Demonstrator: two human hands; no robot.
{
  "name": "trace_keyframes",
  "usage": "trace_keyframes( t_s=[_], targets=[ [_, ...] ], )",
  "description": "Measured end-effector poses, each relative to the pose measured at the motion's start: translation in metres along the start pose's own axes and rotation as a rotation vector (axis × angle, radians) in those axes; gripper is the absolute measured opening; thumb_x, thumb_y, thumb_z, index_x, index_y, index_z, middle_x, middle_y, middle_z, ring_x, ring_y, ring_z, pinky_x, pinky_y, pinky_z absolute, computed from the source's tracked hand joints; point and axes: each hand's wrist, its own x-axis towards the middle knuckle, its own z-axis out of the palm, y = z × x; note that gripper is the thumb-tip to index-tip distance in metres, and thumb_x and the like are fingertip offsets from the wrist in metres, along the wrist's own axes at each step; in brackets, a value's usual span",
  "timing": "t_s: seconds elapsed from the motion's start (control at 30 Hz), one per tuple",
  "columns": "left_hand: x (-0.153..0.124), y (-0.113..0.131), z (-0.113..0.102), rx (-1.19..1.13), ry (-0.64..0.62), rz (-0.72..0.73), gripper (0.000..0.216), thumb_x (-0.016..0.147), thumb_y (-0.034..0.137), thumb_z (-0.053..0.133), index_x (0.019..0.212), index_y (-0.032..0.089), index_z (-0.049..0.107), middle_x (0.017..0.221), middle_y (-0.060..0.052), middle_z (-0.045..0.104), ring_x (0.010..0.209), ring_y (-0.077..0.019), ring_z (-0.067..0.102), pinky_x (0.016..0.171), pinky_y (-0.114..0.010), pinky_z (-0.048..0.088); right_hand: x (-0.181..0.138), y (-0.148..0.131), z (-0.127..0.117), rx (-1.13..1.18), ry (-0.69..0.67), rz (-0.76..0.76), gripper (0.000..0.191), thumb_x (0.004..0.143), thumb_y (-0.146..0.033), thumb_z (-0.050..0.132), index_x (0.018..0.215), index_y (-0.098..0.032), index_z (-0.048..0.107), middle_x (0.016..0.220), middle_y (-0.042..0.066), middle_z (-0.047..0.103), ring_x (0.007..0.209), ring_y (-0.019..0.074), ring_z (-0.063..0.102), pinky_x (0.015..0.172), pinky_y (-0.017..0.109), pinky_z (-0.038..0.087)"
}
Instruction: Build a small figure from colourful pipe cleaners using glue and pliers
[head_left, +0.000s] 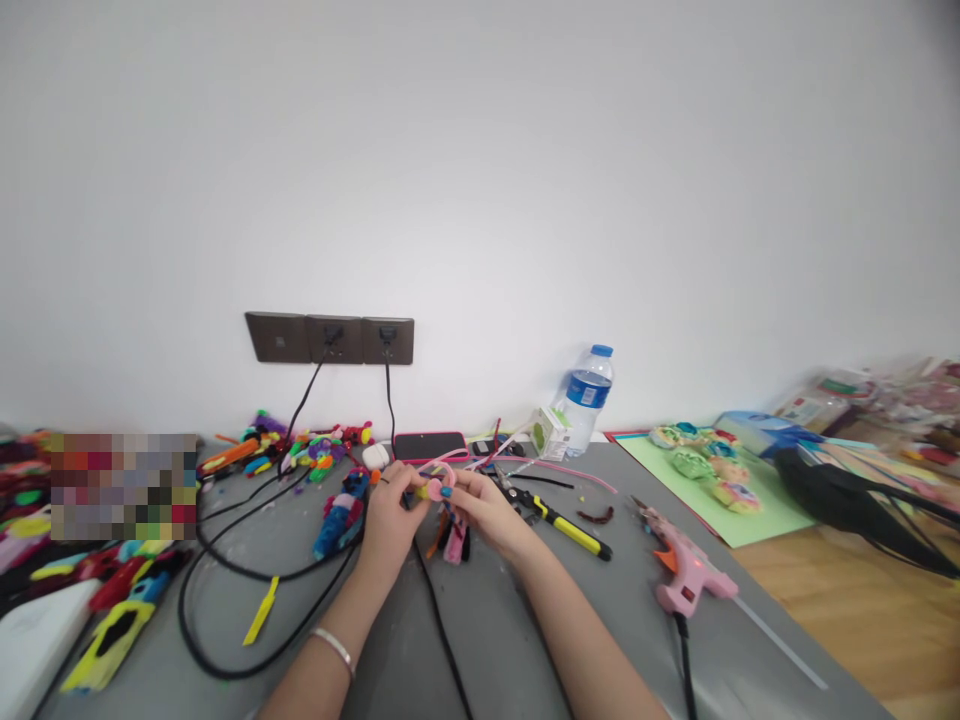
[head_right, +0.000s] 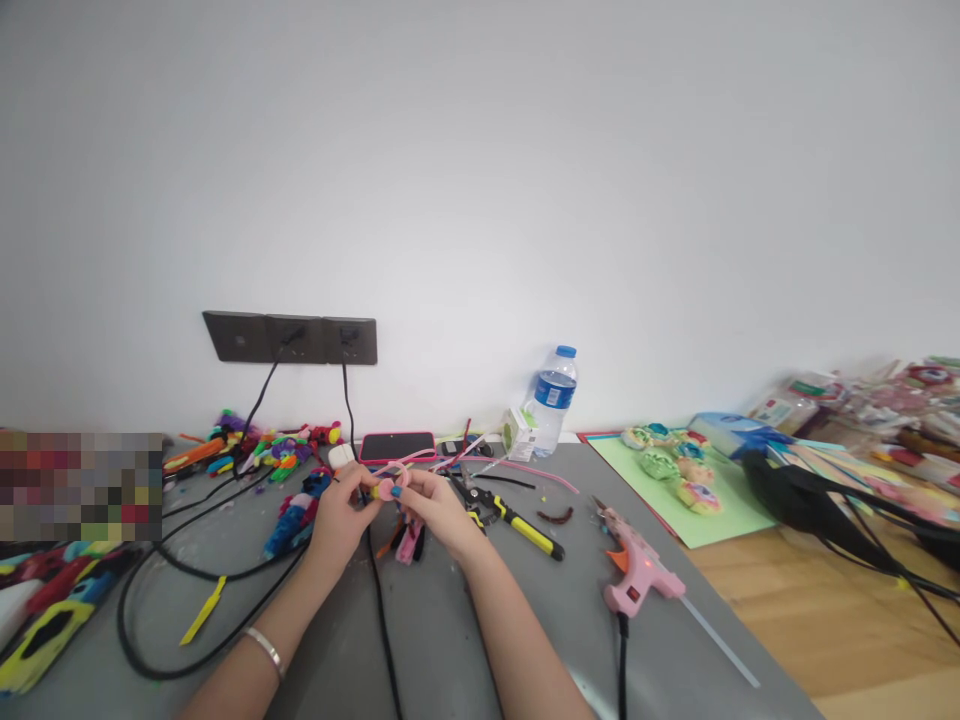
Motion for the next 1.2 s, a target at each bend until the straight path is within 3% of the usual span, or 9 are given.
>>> trace_keyframes(
  t_s=[0.17, 0.77, 1.03, 1.2],
  targets=[
    [-0.002, 0.002, 0.001, 0.066, 0.011, 0.038, 0.014, 0.076, 0.013, 0.059, 0.066, 0.020, 0.053, 0.071, 0.001, 0.054, 0.070, -0.0166, 0.053, 0.064, -0.026, 0.043, 0.000, -0.001, 0.001, -0.037, 0.015, 0.005, 0.037, 0.072, -0.050, 0.074, 0.075, -0.016, 0.060, 0.053, -0.008, 0.040, 0.045, 0.0050, 0.027, 0.043, 0.022, 0.017],
    [-0.008, 0.004, 0.002, 0.198, -0.011, 0.139, 0.013, 0.080, 0.011, 0.055, 0.072, 0.021, 0.052, 0.077, -0.002, 0.054, 0.077, -0.0199, 0.055, 0.068, -0.029, 0.046, -0.005, -0.012, 0.007, -0.096, -0.034, -0.006, 0.041, 0.073, -0.052, 0.072, 0.067, -0.017, 0.052, 0.055, -0.007, 0.041, 0.046, 0.0052, 0.029, 0.044, 0.021, 0.021],
    [-0.002, 0.000, 0.000, 0.025, 0.002, -0.019, 0.004, 0.079, 0.016, 0.059, 0.078, 0.020, 0.060, 0.078, -0.002, 0.063, 0.075, -0.0184, 0.059, 0.067, -0.028, 0.047, -0.003, -0.008, 0.002, 0.024, 0.054, 0.004, 0.042, 0.071, -0.056, 0.073, 0.071, -0.019, 0.052, 0.057, -0.006, 0.041, 0.048, 0.0066, 0.032, 0.045, 0.022, 0.024],
    [0.005, -0.012, -0.002, -0.144, 0.004, -0.121, 0.018, 0.077, 0.016, 0.057, 0.091, 0.019, 0.068, 0.095, -0.007, 0.069, 0.085, -0.0205, 0.064, 0.061, -0.027, 0.049, -0.004, -0.024, -0.007, 0.110, 0.148, -0.028, 0.047, 0.064, -0.052, 0.078, 0.074, -0.021, 0.046, 0.066, -0.004, 0.053, 0.053, 0.0070, 0.044, 0.047, 0.020, 0.031]
  ],
)
